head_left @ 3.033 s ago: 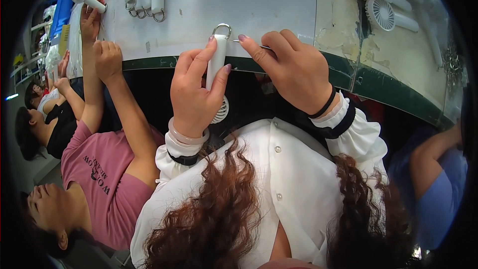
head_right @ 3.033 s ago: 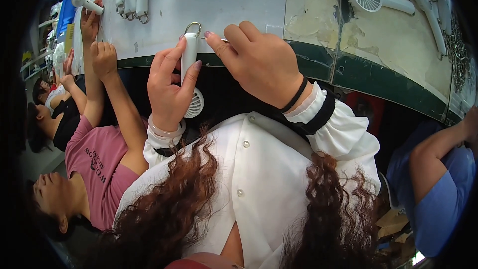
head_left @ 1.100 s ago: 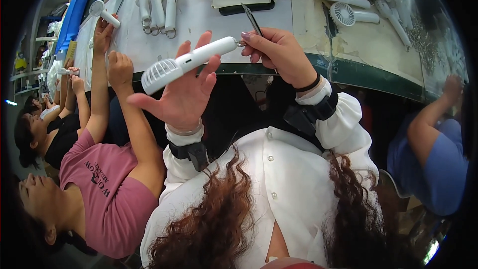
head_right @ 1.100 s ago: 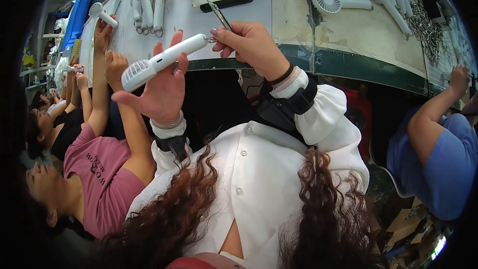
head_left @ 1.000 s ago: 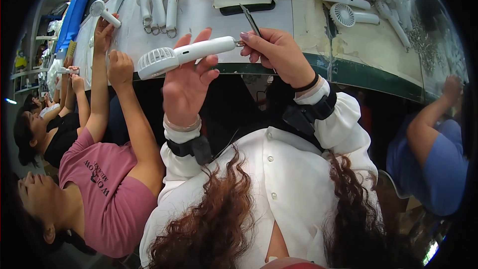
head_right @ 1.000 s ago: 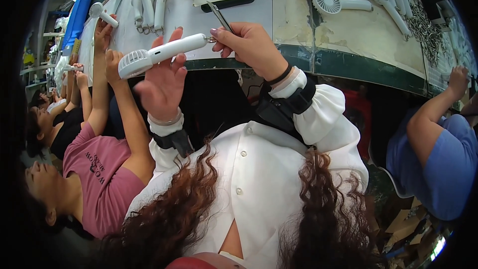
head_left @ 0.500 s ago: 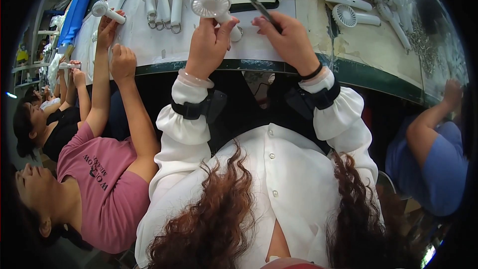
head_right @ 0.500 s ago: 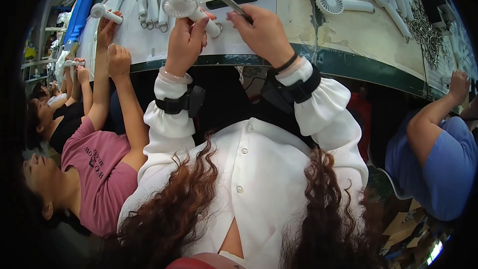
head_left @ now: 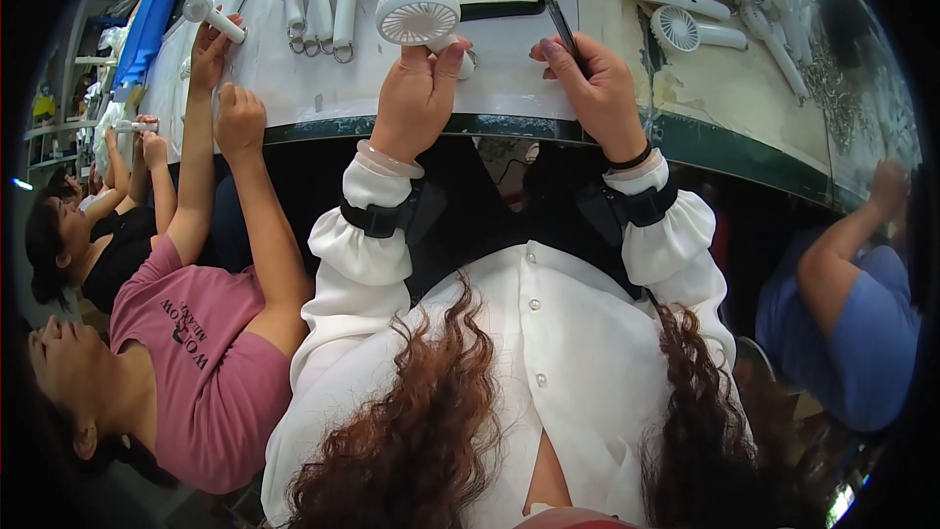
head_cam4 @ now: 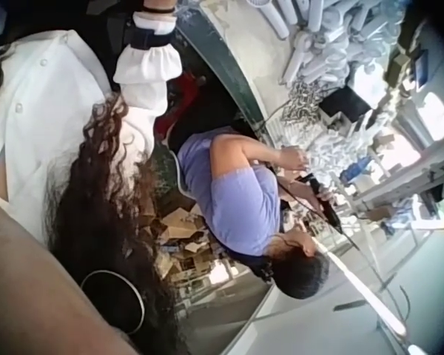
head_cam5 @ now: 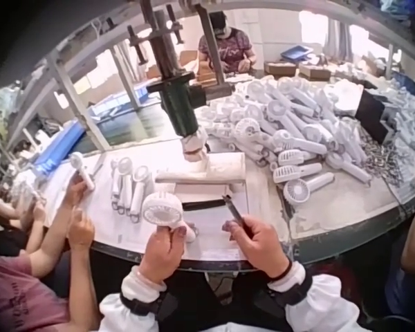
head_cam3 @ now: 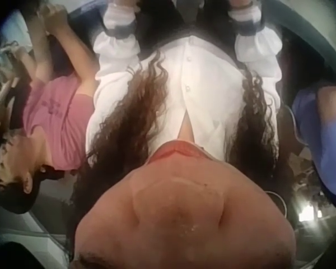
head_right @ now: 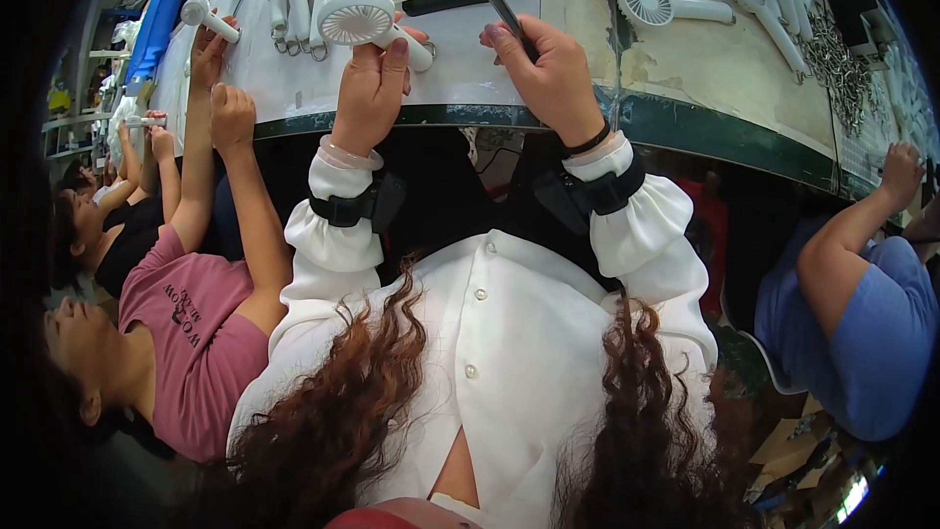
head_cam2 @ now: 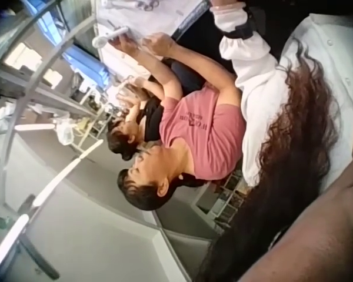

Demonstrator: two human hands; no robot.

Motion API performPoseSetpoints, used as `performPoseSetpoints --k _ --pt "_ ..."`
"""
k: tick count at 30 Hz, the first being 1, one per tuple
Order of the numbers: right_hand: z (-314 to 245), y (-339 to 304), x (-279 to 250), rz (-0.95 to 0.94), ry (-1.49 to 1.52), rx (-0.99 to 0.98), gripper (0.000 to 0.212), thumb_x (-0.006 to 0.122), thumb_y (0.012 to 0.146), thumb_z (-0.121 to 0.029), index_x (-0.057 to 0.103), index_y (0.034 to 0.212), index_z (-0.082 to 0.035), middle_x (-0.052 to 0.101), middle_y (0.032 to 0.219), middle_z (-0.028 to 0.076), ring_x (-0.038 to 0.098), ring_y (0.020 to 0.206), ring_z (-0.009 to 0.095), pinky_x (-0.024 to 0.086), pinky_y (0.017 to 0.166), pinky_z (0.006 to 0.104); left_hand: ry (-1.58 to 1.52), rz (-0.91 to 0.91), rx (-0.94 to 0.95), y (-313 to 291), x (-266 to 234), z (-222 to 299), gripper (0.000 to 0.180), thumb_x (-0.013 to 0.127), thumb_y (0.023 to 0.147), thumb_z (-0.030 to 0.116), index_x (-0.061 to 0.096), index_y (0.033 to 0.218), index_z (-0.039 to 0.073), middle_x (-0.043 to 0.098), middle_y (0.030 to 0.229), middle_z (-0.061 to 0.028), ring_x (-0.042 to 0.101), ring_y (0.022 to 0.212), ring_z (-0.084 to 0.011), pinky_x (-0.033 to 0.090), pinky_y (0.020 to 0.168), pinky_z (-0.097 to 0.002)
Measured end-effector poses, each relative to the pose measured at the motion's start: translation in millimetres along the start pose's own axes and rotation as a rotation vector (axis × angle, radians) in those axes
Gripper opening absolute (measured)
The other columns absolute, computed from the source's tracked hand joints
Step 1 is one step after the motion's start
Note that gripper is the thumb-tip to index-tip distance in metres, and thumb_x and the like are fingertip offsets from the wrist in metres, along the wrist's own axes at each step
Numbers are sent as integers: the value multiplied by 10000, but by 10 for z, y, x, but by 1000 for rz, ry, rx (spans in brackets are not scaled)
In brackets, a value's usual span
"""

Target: The person picks up a handheld fan, uses a blade to scrape the handle near the metal ring, and sets it down before repeating the process with another fan.

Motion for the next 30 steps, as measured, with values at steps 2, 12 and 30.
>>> performPoseSetpoints --k 2,12,30 --pt "6 -3 1 -1 -12 -1 219 570 950 -184 656 988 14 682 902 43 582 756 93 488 698 235 35 -2 -1 -2 11 -29 280 443 1012 245 448 1178 20 631 959 -59 488 614 -74 428 585 -224" --pt "12 -7 12 0 -56 7 220 573 949 -188 657 992 10 681 894 41 582 747 91 490 695 234 129 12 -79 -19 -2 -80 375 533 957 382 522 1075 26 620 823 -98 569 692 -234 464 673 -347" --pt "-14 -50 30 8 -24 -18 228 585 945 -195 652 997 16 684 887 39 582 745 85 490 690 230 195 0 -64 -84 -26 -73 475 620 905 390 476 1154 12 599 790 -55 529 598 -145 444 597 -294"
Point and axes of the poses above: each hand's wrist, its own y-axis towards the middle knuckle, its own x-axis out of the palm, z = x × y, the point moved 10 cm from there along y, towards the middle knuckle
